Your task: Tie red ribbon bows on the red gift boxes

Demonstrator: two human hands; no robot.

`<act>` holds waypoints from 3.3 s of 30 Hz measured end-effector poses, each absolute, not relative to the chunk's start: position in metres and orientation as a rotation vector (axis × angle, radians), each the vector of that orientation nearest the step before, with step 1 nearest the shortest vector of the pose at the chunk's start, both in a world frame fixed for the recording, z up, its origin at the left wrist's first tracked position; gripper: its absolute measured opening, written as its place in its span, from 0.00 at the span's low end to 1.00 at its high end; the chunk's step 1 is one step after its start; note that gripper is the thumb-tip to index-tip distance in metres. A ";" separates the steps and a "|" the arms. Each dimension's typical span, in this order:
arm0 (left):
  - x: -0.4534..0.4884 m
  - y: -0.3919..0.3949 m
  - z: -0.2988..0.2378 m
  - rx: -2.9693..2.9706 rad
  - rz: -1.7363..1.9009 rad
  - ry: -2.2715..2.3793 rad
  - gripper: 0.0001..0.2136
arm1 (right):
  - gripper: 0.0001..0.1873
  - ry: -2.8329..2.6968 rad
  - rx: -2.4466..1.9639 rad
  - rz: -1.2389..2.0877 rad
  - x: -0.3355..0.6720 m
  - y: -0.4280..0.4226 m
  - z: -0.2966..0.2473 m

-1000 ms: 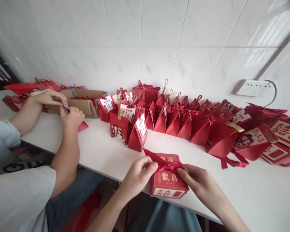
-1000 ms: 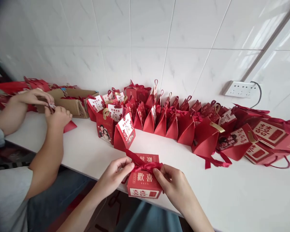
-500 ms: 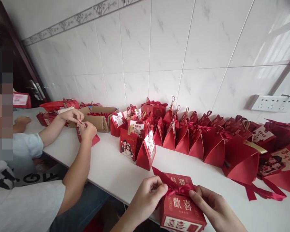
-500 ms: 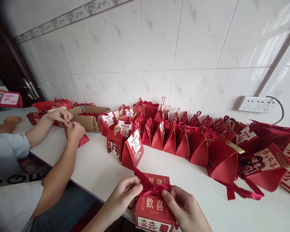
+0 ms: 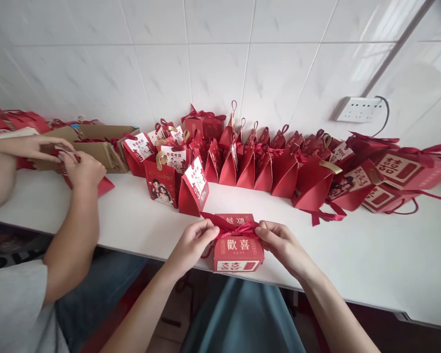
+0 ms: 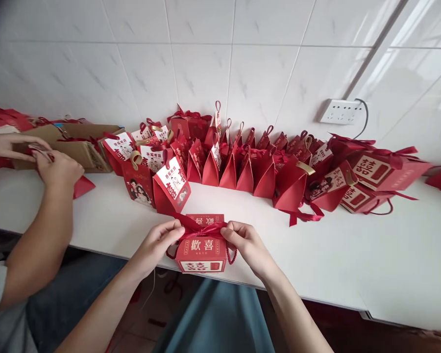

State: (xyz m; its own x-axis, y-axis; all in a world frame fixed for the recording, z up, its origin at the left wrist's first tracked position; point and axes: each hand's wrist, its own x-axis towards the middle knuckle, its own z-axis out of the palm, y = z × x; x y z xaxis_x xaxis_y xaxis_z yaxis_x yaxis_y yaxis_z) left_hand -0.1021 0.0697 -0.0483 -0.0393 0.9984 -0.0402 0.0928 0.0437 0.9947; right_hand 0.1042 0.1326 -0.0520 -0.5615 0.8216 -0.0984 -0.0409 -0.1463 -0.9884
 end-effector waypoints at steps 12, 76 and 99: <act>-0.107 0.072 -0.054 1.260 1.173 1.329 0.17 | 0.25 -1.355 -0.811 1.870 0.105 0.139 -0.056; -0.070 0.082 -0.016 2.025 1.001 1.818 0.09 | 0.22 -1.776 -0.949 1.753 0.083 0.208 -0.028; -0.069 0.079 -0.026 2.082 1.160 1.801 0.09 | 0.21 -2.436 -0.938 1.383 0.039 0.198 0.010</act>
